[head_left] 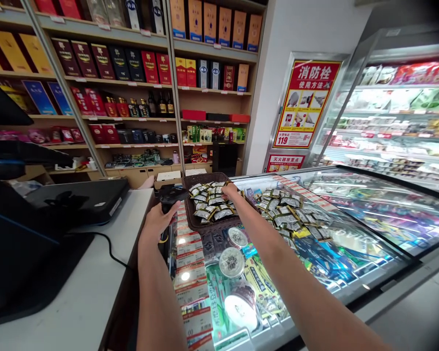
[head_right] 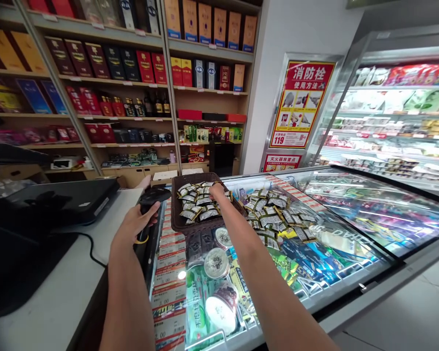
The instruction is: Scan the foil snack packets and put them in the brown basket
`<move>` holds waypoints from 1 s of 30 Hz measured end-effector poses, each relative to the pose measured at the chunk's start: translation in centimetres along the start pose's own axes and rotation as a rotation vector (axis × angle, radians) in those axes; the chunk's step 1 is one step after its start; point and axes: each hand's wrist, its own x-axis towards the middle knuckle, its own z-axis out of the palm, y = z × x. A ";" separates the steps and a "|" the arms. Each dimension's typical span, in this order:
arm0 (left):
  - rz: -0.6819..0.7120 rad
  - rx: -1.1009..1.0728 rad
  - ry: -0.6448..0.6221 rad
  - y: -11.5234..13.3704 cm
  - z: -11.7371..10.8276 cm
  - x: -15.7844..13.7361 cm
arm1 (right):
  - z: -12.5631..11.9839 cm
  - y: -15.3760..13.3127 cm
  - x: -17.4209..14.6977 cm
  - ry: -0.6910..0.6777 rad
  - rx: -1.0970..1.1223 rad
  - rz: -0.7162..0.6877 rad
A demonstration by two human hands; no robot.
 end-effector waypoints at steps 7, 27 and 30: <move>0.097 -0.052 -0.190 2.6 3.4 -1.2 | -8.7 0.7 -5.6 -0.084 0.220 0.041; 0.256 0.073 -0.543 5.9 14.8 -5.6 | -20.1 3.2 -9.1 0.053 0.194 -0.088; 0.253 0.079 -0.557 6.3 14.7 -5.9 | -20.3 3.6 -8.7 0.120 0.080 -0.097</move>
